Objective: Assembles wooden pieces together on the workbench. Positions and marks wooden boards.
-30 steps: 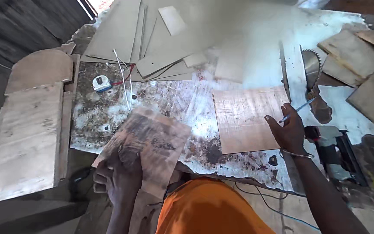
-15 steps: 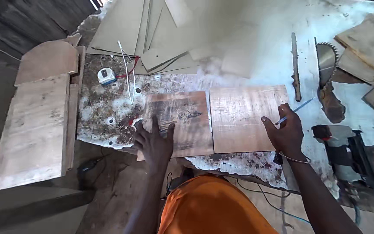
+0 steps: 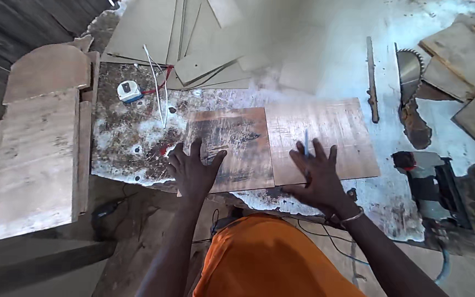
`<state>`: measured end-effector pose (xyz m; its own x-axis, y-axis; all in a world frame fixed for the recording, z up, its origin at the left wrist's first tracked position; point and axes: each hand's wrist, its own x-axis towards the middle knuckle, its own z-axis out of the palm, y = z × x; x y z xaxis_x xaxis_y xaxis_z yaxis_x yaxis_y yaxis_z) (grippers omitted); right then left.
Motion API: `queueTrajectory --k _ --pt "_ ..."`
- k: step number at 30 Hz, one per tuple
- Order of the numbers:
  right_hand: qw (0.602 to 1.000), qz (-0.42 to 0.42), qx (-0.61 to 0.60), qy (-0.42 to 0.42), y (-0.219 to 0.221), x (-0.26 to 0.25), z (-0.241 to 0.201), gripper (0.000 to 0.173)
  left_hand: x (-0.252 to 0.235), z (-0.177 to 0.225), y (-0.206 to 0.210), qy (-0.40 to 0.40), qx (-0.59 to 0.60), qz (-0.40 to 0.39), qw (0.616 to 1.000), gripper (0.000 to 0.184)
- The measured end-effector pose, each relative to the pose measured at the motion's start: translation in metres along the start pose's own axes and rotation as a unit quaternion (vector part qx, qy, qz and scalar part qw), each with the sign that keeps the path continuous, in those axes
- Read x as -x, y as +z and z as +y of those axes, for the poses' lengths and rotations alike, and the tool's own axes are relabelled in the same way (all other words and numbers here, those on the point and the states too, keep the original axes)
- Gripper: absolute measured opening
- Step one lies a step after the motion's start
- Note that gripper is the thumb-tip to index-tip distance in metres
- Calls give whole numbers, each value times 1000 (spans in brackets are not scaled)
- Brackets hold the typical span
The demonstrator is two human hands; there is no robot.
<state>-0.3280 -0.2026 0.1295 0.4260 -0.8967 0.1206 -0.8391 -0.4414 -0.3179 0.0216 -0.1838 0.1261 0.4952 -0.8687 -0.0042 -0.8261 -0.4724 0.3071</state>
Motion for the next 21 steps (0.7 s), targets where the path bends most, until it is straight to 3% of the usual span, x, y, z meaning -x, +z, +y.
queueTrajectory --k 2,5,7,21 --pt "998 -6 17 -52 15 11 -21 96 2 0 2 -3 -3 0 1000 94" --pt "997 40 7 -63 33 15 -34 68 1 0 5 -4 -4 3 1000 94" --pt "996 55 6 -68 36 15 -36 61 0 0 5 -4 -4 2 1000 93" --pt "992 8 13 -127 21 20 -14 51 18 5 6 25 -9 -23 999 98"
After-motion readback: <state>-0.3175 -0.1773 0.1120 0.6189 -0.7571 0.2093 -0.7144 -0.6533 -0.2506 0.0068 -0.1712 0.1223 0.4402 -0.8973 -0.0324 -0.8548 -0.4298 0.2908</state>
